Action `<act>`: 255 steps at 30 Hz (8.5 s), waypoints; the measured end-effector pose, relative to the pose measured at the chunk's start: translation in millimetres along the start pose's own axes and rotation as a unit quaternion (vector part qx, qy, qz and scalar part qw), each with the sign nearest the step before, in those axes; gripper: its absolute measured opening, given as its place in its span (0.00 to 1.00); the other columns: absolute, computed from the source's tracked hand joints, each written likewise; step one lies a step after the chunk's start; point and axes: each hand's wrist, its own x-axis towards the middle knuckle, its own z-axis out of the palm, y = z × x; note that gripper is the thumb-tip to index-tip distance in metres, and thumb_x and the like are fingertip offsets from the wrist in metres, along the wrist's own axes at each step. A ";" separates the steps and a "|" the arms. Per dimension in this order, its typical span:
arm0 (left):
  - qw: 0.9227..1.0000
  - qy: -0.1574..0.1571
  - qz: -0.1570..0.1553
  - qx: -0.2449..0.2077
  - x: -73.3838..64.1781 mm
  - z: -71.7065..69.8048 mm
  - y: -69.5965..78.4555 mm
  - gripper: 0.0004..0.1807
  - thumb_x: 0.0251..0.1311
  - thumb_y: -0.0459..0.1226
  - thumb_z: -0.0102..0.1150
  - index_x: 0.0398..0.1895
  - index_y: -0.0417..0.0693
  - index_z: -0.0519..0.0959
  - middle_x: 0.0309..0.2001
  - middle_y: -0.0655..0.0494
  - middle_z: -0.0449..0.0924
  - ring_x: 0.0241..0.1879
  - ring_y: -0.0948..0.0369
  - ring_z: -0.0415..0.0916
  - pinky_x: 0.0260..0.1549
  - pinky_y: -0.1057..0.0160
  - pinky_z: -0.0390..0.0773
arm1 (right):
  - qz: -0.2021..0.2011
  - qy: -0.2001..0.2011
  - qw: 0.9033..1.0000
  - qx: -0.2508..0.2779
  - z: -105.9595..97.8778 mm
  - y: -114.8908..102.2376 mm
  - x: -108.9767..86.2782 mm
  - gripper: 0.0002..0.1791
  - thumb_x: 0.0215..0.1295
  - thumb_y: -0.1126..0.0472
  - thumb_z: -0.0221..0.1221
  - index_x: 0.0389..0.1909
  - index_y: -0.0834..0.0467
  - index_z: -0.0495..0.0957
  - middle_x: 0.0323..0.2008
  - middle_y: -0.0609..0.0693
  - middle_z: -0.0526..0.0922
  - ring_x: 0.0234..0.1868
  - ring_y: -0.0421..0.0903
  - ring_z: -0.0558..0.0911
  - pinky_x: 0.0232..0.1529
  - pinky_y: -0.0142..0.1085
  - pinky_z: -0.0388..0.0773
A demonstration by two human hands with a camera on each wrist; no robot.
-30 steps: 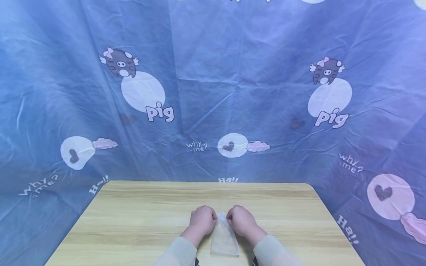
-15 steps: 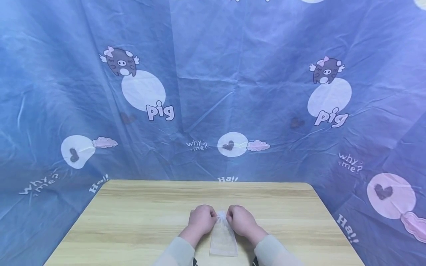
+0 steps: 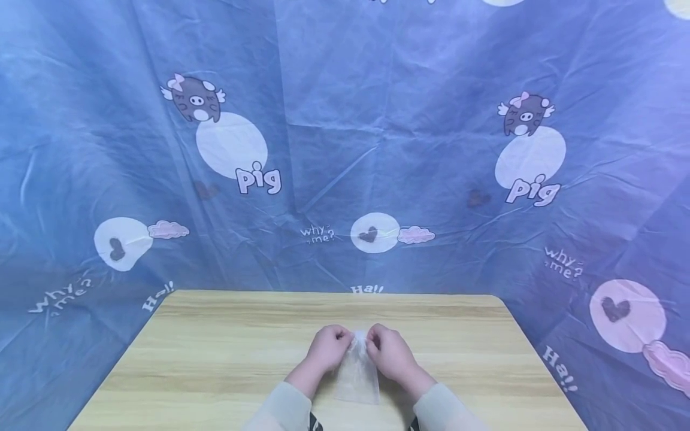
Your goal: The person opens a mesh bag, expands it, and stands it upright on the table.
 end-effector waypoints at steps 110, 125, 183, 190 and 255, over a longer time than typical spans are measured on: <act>0.986 0.084 0.078 -0.118 -16.4 9.9 18.2 0.06 0.71 0.31 0.61 0.34 0.43 0.78 0.30 0.58 0.74 0.33 0.64 0.72 0.36 0.67 0.77 | 0.016 0.081 0.983 0.165 -9.7 -17.0 1.6 0.08 0.76 0.70 0.55 0.35 0.58 0.76 0.35 0.49 0.81 0.38 0.43 0.80 0.38 0.33 0.80; 0.988 0.081 0.082 -0.107 -18.8 6.4 13.7 0.06 0.71 0.31 0.61 0.33 0.43 0.78 0.29 0.60 0.73 0.29 0.67 0.69 0.33 0.68 0.75 | 0.023 0.074 0.984 0.158 -12.4 -15.5 -1.5 0.08 0.77 0.70 0.56 0.35 0.57 0.75 0.34 0.49 0.80 0.35 0.42 0.77 0.33 0.32 0.78; 0.988 0.016 0.106 -0.110 -22.1 -3.8 5.9 0.06 0.76 0.31 0.55 0.36 0.43 0.75 0.30 0.60 0.73 0.29 0.68 0.68 0.30 0.70 0.73 | -0.130 -0.030 0.988 0.076 -24.2 -14.8 -9.5 0.09 0.59 0.62 0.74 0.33 0.50 0.82 0.37 0.41 0.83 0.42 0.39 0.80 0.48 0.45 0.80; 0.988 0.019 0.102 -0.114 -22.9 -6.6 6.2 0.07 0.77 0.30 0.54 0.36 0.42 0.74 0.29 0.61 0.72 0.28 0.68 0.68 0.29 0.70 0.72 | -0.123 -0.041 0.989 0.066 -26.5 -14.4 -11.1 0.11 0.61 0.60 0.75 0.30 0.48 0.80 0.35 0.36 0.81 0.39 0.37 0.80 0.46 0.46 0.82; 0.950 -0.016 0.225 0.215 -31.8 -23.4 10.7 0.11 0.69 0.50 0.67 0.29 0.62 0.79 0.37 0.72 0.82 0.39 0.67 0.78 0.55 0.46 0.71 | -0.142 -0.093 0.985 0.011 -48.3 -16.0 -13.8 0.05 0.63 0.64 0.70 0.32 0.52 0.83 0.35 0.41 0.84 0.40 0.37 0.80 0.47 0.40 0.83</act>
